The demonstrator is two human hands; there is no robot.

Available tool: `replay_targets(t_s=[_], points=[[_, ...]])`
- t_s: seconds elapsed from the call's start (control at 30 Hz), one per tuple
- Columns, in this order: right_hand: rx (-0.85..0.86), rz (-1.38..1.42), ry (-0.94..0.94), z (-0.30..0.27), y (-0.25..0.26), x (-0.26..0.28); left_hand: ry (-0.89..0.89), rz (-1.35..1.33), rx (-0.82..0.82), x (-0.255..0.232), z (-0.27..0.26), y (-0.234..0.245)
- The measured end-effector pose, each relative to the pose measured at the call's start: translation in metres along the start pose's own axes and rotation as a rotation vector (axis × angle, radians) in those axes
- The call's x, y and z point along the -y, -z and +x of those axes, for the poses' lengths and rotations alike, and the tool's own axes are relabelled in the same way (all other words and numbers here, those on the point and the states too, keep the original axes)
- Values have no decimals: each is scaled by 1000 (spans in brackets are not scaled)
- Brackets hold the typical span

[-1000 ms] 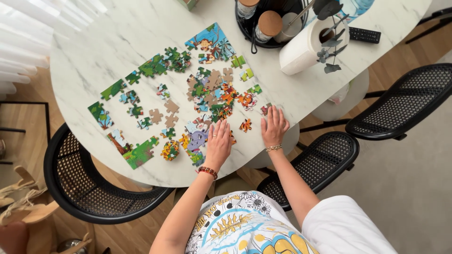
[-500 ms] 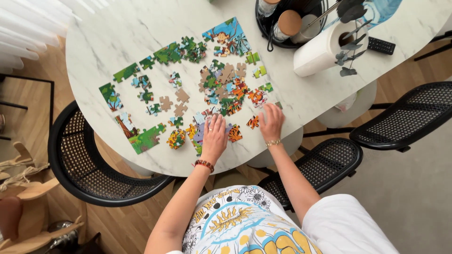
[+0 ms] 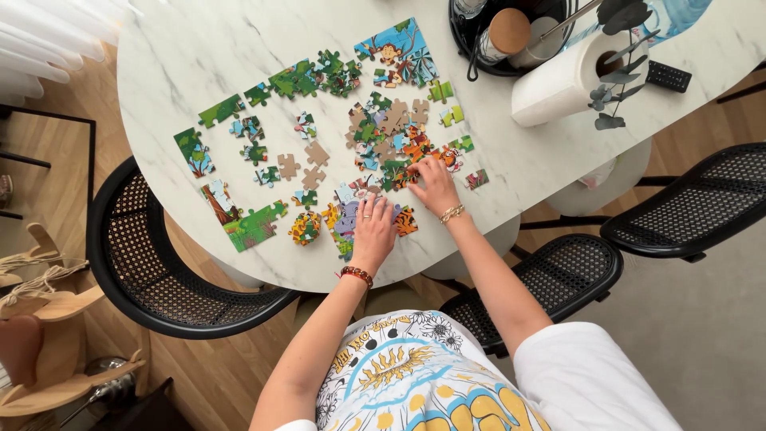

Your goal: Assembling a colorful animal-themed jigsaw puzzle on a marble table.

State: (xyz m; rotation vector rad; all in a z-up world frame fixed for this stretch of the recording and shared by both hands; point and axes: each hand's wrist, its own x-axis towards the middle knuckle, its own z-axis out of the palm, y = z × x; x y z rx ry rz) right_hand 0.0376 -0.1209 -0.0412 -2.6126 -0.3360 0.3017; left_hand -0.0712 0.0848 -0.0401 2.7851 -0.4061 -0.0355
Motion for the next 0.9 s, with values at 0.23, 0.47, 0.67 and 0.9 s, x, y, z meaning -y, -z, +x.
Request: replay_targets(t_s=[0.23, 0.47, 0.67, 0.9], points=[[100, 51, -62, 4, 3, -11, 10, -5, -37, 4, 3, -7], [81, 613, -190, -42, 4, -6, 104, -270, -27, -5, 18, 1], [-30, 1105, -398, -67, -10, -15, 436, -878, 114, -26, 39, 1], [-340, 1429, -699, -75, -32, -36, 694, -1187, 155, -37, 79, -27]])
